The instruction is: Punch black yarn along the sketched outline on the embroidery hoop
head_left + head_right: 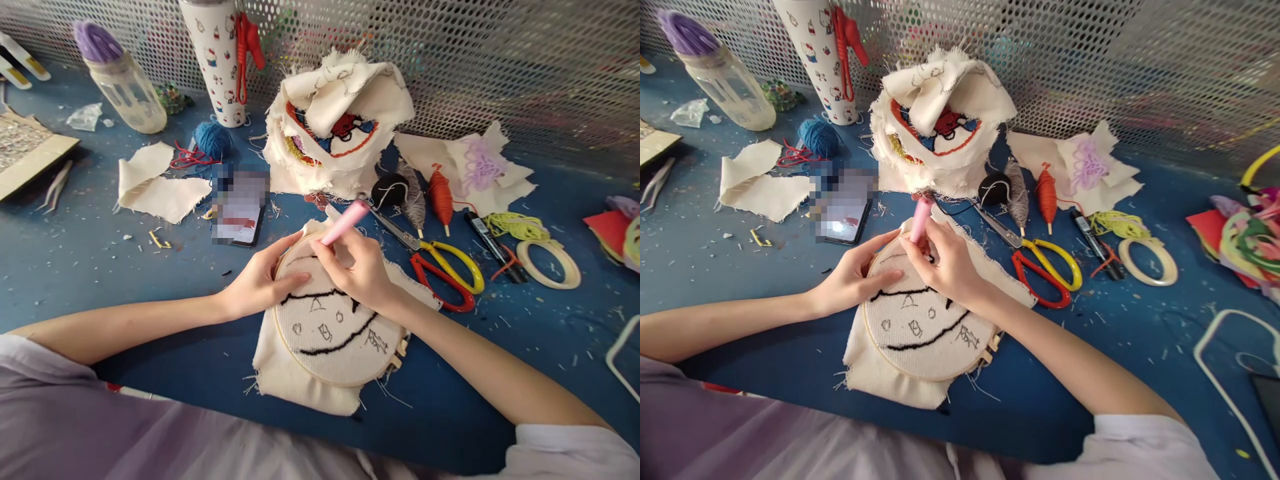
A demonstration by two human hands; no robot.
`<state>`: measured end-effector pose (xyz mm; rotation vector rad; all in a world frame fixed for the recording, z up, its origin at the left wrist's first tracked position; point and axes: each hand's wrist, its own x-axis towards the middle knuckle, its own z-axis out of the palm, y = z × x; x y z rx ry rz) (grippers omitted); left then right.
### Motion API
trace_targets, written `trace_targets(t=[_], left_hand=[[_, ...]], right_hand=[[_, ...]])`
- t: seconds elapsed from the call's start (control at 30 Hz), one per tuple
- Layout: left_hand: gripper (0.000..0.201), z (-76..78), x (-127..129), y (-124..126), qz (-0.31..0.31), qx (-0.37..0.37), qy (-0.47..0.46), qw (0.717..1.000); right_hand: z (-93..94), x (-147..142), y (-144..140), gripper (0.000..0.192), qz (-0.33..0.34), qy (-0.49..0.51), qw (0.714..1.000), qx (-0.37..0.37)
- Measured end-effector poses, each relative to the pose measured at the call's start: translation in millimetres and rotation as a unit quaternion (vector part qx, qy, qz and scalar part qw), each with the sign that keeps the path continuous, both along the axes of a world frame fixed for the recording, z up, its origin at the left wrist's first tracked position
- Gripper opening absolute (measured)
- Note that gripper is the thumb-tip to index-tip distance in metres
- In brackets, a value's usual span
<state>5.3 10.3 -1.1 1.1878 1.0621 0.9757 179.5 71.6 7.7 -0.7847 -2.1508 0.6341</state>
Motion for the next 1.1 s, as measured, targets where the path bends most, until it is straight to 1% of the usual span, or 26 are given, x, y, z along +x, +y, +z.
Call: trace_targets(t=[0.1, 0.17, 0.27, 0.4, 0.47, 0.57, 0.7, 0.93, 1.1], left_hand=[[0.073, 1.3, 0.0, 0.2, 0.02, -0.025, -0.001, 1.0], [0.072, 2.1, 0.0, 0.4, 0.026, -0.028, 0.001, 0.999], [0.07, 3.6, 0.1, 1.0, 0.036, -0.042, -0.003, 0.998], [0.062, 7.8, 0.0, 2.2, 0.062, -0.055, -0.014, 0.996], [0.062, 9.6, 0.2, 2.5, 0.065, -0.049, -0.023, 0.996], [0.063, 9.7, 0.9, 3.2, 0.059, -0.038, -0.008, 0.997], [0.055, 6.7, 1.1, 4.1, 0.055, -0.012, 0.01, 0.998], [0.055, 1.8, -1.2, 3.3, 0.048, -0.003, 0.007, 0.999], [0.057, 0.0, -2.2, 4.4, 0.04, -0.003, 0.006, 0.999]], right_hand=[[-3.6, 5.0, 1.2, 0.013, 0.013, -0.028, 0.998, 0.058], [-4.9, 6.1, 1.3, 0.012, 0.019, -0.027, 0.998, 0.06], [-4.8, 7.1, 1.0, 0.008, 0.008, 0.035, 0.999, -0.01], [-3.5, 9.8, 2.6, 0.013, -0.042, 0.129, 0.983, -0.122], [-3.3, 10.6, 4.2, 0.018, -0.059, 0.153, 0.974, -0.156], [-3.7, 10.3, 6.0, 0.022, -0.064, 0.173, 0.966, -0.184], [-4.9, 9.9, 6.6, 0.022, -0.062, 0.196, 0.961, -0.183], [-5.8, 10.4, 6.9, 0.023, -0.075, 0.2, 0.96, -0.18], [-6.8, 9.7, 7.2, 0.021, -0.06, 0.198, 0.963, -0.175]])
